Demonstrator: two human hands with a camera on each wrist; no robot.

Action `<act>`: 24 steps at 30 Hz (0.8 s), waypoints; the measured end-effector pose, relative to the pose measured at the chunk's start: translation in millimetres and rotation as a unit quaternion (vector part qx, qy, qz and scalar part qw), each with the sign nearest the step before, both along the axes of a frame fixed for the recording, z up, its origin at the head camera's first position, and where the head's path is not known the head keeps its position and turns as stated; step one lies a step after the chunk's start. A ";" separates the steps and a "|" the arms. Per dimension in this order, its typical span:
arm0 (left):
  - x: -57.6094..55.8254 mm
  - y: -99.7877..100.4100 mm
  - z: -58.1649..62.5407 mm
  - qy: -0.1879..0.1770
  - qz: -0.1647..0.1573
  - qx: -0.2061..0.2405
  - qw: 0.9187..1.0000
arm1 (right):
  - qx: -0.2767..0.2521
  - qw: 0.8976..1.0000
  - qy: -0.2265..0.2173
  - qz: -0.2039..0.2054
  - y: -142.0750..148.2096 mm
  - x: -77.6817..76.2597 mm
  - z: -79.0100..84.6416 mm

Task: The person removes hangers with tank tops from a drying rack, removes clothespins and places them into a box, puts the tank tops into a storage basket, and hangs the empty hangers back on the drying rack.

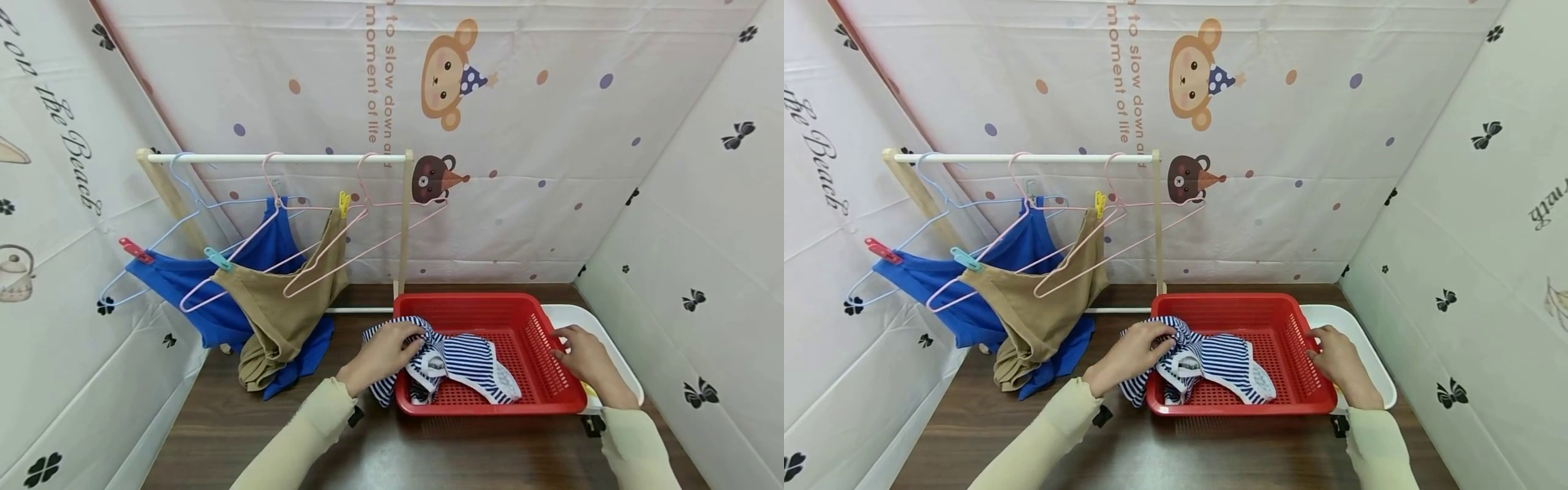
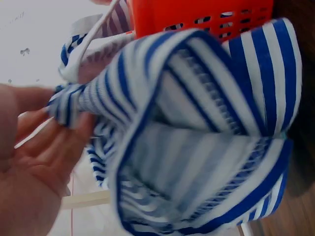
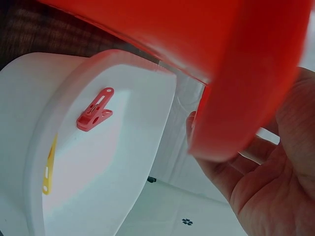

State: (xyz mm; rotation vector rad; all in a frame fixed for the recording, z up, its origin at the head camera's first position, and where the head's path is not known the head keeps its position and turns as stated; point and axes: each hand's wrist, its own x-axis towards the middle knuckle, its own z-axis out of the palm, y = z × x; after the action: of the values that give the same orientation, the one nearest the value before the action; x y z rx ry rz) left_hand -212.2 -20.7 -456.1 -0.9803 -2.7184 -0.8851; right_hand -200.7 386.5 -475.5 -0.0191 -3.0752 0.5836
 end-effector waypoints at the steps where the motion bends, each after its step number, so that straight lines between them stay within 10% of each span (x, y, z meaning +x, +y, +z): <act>1: 0.1 -0.4 -0.6 -0.004 -0.004 -0.021 1.000 | 0.000 1.000 0.001 0.000 -0.2 0.2 -0.1; 6: 2.1 -9.4 3.0 -0.014 0.007 -0.066 0.998 | -0.002 1.000 0.000 0.002 -1.1 0.7 1.5; 13: -5.3 -40.1 11.0 -0.007 0.042 -0.013 0.999 | -0.003 1.000 0.001 0.002 -1.5 0.5 1.4; 24: -24.8 -83.9 -18.6 -0.146 0.036 0.016 0.988 | -0.006 1.000 0.010 0.005 -2.5 1.9 1.1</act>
State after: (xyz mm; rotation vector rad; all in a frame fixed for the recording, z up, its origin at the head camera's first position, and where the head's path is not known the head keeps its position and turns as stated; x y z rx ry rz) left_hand -237.0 -104.6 -474.6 -0.7957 -2.9438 -1.1370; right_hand -198.8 384.0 -474.4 0.0025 -3.0554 0.5979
